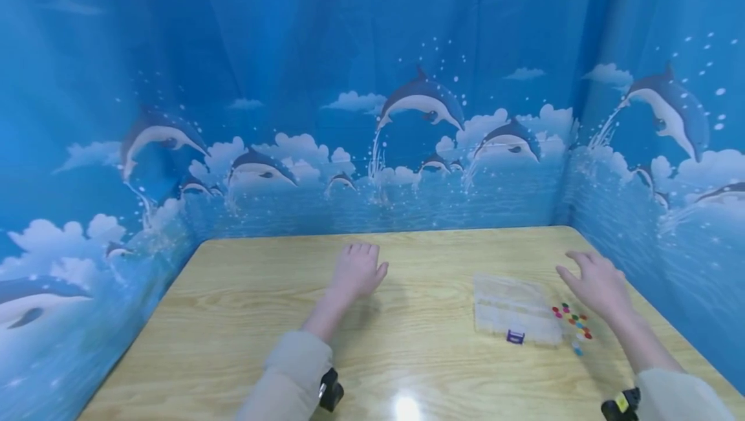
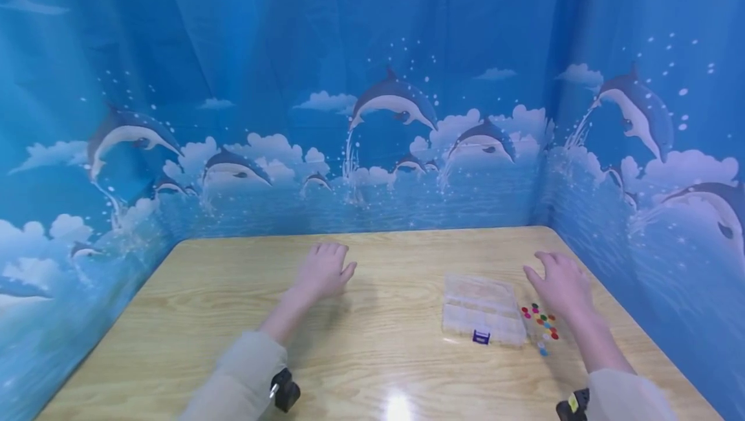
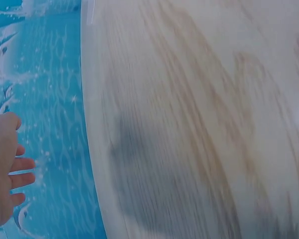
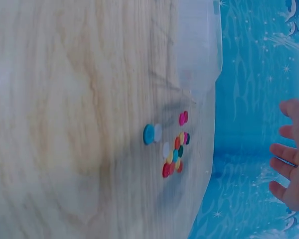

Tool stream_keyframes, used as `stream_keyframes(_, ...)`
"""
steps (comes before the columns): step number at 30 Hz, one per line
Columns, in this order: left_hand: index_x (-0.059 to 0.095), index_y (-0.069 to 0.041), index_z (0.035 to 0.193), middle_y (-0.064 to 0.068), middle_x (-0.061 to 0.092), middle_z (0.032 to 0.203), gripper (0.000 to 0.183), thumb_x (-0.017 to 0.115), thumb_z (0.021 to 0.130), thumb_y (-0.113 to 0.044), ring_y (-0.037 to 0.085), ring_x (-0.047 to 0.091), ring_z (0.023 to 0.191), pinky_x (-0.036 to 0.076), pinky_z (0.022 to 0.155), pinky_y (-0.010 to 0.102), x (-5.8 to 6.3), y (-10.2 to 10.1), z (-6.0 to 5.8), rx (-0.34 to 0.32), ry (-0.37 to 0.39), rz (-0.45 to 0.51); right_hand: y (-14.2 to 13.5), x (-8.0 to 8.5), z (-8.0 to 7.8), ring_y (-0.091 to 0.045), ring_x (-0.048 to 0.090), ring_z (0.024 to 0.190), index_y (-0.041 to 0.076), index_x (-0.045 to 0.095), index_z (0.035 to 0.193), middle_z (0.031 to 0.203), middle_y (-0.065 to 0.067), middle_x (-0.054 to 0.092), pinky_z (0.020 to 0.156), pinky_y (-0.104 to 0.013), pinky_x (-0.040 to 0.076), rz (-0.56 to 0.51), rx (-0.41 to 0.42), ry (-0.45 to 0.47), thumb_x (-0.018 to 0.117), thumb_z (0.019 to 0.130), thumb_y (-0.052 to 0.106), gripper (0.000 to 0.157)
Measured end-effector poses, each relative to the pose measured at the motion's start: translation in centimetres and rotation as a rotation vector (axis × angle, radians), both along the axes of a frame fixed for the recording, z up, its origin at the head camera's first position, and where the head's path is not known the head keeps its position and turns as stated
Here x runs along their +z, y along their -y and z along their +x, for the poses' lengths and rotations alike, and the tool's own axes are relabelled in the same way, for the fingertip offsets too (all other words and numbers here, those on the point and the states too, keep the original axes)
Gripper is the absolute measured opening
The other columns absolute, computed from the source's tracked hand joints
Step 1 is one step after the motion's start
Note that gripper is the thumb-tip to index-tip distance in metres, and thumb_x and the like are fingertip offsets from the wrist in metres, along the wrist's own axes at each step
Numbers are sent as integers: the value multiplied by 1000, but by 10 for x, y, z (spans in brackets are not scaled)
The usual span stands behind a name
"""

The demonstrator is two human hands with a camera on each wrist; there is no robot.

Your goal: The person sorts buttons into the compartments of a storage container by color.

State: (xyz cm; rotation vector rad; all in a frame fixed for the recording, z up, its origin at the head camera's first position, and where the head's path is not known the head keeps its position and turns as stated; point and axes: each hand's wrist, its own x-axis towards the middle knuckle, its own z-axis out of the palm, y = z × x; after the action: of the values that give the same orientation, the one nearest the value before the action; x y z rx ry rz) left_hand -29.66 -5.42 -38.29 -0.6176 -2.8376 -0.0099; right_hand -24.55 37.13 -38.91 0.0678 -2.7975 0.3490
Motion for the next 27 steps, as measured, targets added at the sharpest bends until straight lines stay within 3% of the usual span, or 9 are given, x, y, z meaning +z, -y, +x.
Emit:
stream_keyframes(7, 50, -3, 126, 12, 56, 122, 48, 40, 97, -41, 29, 49, 115, 34, 100, 43, -5, -23, 5, -65, -2, 1, -12, -4, 11, -58, 37, 102, -10, 49, 121, 121, -37, 42, 71, -64, 32, -9, -26, 58, 47, 95, 41, 57)
stream_keyframes(18, 55, -7, 115, 6, 59, 111, 43, 43, 95, -44, 23, 53, 106, 39, 92, 36, -10, -55, 12, -104, -40, -55, -23, -12, 27, -57, 37, 99, -13, 50, 116, 115, -40, 42, 70, -62, 32, -27, -55, 92, 46, 95, 42, 59)
stream_keyframes(27, 54, -9, 116, 5, 58, 114, 44, 41, 96, -46, 21, 51, 109, 37, 95, 37, -16, -73, 19, -129, -11, -57, -26, -16, 30, -56, 40, 98, -12, 52, 115, 113, -38, 46, 69, -61, 34, -41, -61, 104, 46, 95, 44, 60)
